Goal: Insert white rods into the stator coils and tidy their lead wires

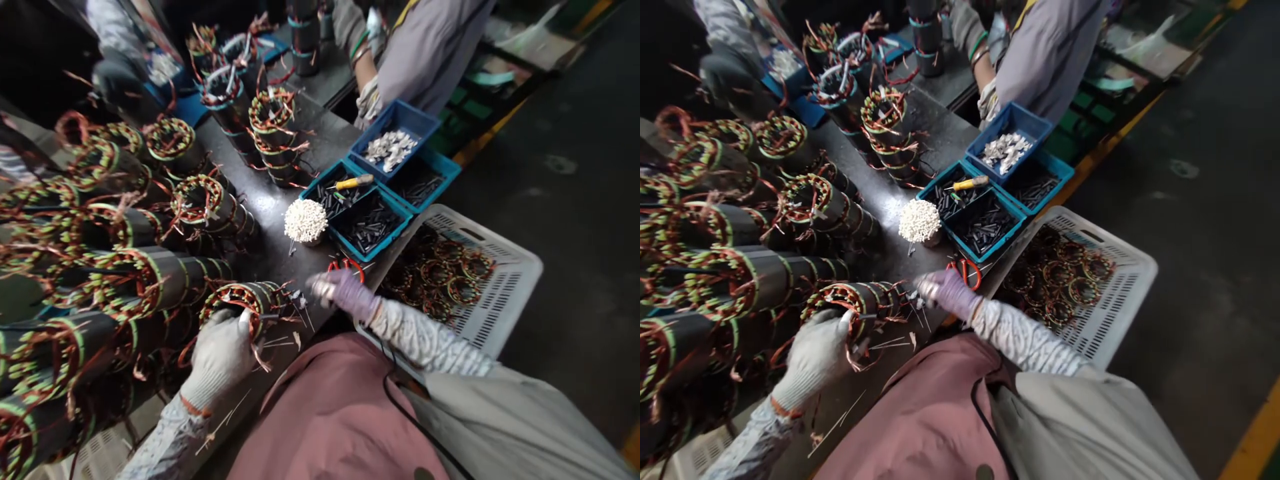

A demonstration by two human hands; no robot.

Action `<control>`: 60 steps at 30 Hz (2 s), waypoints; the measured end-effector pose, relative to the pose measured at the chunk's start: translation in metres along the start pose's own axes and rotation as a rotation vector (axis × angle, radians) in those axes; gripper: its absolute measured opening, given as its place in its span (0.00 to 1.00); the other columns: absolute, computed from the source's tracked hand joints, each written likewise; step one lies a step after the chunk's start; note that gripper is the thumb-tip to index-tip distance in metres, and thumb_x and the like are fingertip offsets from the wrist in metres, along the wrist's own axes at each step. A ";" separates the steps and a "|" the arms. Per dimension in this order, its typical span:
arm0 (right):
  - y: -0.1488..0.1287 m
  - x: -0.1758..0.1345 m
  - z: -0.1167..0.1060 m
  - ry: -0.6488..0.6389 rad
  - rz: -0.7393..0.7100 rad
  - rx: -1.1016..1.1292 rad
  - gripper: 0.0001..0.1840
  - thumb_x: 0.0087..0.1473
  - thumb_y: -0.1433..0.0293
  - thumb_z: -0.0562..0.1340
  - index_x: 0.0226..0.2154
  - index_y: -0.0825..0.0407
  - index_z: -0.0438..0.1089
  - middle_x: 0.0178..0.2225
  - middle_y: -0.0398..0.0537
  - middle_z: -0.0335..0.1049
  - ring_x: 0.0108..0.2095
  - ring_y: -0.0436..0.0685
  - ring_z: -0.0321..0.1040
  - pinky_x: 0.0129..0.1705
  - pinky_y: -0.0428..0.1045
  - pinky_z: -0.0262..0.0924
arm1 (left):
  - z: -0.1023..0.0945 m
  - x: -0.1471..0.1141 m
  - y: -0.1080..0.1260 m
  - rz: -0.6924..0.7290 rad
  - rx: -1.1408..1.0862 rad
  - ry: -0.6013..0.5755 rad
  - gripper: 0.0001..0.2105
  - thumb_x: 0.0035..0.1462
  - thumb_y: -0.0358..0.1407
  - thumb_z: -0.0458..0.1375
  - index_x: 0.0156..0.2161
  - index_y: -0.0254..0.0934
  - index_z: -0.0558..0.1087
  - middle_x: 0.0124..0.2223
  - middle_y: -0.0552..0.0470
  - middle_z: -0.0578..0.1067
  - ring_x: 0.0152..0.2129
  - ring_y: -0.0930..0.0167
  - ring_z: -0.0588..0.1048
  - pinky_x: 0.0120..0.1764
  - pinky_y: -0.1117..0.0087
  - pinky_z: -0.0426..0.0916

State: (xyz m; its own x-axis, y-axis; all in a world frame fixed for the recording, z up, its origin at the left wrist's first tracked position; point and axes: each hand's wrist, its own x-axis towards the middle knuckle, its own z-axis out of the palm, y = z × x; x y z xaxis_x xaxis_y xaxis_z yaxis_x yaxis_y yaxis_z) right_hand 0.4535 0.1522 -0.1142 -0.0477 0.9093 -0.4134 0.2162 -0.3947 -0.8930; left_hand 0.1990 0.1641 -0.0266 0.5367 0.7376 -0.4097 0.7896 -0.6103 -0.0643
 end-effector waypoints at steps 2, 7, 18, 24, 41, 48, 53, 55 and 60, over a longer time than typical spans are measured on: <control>0.003 -0.013 0.044 -0.093 0.088 0.285 0.22 0.49 0.55 0.62 0.35 0.56 0.76 0.23 0.46 0.73 0.17 0.49 0.65 0.17 0.44 0.60 | 0.000 0.000 -0.001 0.014 -0.003 0.009 0.17 0.51 0.37 0.51 0.45 0.34 0.71 0.30 0.44 0.78 0.31 0.60 0.76 0.44 0.60 0.66; 0.003 -0.011 0.081 0.044 0.013 0.307 0.15 0.44 0.60 0.65 0.31 0.54 0.78 0.26 0.48 0.76 0.25 0.54 0.71 0.26 0.49 0.67 | 0.003 0.000 -0.004 0.032 0.007 0.024 0.16 0.50 0.35 0.51 0.45 0.34 0.71 0.27 0.45 0.78 0.29 0.61 0.76 0.44 0.61 0.66; -0.003 -0.003 0.088 0.016 -0.247 0.013 0.10 0.51 0.65 0.62 0.36 0.49 0.78 0.37 0.48 0.78 0.38 0.59 0.74 0.44 0.53 0.67 | 0.010 0.001 -0.009 0.055 -0.017 0.025 0.15 0.50 0.32 0.50 0.43 0.34 0.71 0.28 0.45 0.78 0.28 0.62 0.76 0.44 0.60 0.66; -0.013 -0.001 0.089 -0.096 -0.425 -0.347 0.10 0.55 0.69 0.60 0.39 0.53 0.74 0.37 0.50 0.77 0.38 0.56 0.73 0.41 0.48 0.64 | 0.008 0.002 -0.013 0.089 -0.019 0.009 0.16 0.48 0.31 0.51 0.43 0.33 0.72 0.31 0.43 0.79 0.35 0.59 0.77 0.45 0.60 0.67; 0.033 0.095 -0.121 0.115 0.313 -1.196 0.14 0.56 0.69 0.57 0.41 0.57 0.73 0.46 0.64 0.68 0.44 0.67 0.69 0.39 0.57 0.63 | 0.004 0.006 -0.016 0.188 0.087 0.173 0.13 0.50 0.37 0.48 0.36 0.34 0.73 0.27 0.46 0.79 0.26 0.63 0.78 0.40 0.62 0.70; 0.022 0.086 -0.126 0.358 0.197 -1.063 0.14 0.58 0.70 0.55 0.44 0.60 0.68 0.41 0.63 0.71 0.41 0.63 0.70 0.40 0.55 0.60 | 0.009 0.000 -0.017 0.204 0.116 0.205 0.13 0.51 0.36 0.50 0.38 0.34 0.72 0.24 0.50 0.77 0.22 0.65 0.77 0.38 0.63 0.69; 0.010 0.051 -0.085 0.398 0.017 -0.863 0.14 0.60 0.68 0.53 0.45 0.57 0.67 0.39 0.54 0.72 0.41 0.56 0.69 0.43 0.50 0.59 | 0.006 0.002 -0.017 0.195 0.106 0.199 0.11 0.51 0.38 0.52 0.34 0.34 0.71 0.22 0.50 0.76 0.22 0.65 0.76 0.39 0.63 0.70; 0.010 0.039 -0.042 0.232 -0.158 -0.621 0.10 0.58 0.71 0.55 0.41 0.55 0.69 0.40 0.51 0.72 0.41 0.53 0.69 0.44 0.46 0.60 | 0.004 0.003 -0.017 0.198 0.095 0.200 0.11 0.50 0.39 0.52 0.34 0.34 0.71 0.22 0.50 0.75 0.22 0.65 0.76 0.38 0.63 0.70; 0.018 0.017 0.068 -0.093 -0.334 -0.434 0.09 0.56 0.73 0.56 0.39 0.55 0.70 0.37 0.52 0.74 0.38 0.55 0.71 0.41 0.49 0.63 | 0.007 0.002 -0.018 0.177 0.056 0.177 0.11 0.50 0.37 0.52 0.35 0.34 0.71 0.22 0.49 0.76 0.22 0.65 0.76 0.40 0.63 0.69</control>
State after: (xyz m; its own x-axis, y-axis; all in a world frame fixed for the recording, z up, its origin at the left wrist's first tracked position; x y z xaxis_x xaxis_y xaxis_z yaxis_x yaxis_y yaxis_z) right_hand 0.3900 0.1513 -0.1490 -0.2638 0.9526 -0.1517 0.5555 0.0215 -0.8312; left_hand 0.1834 0.1746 -0.0327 0.7125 0.6542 -0.2537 0.6639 -0.7456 -0.0578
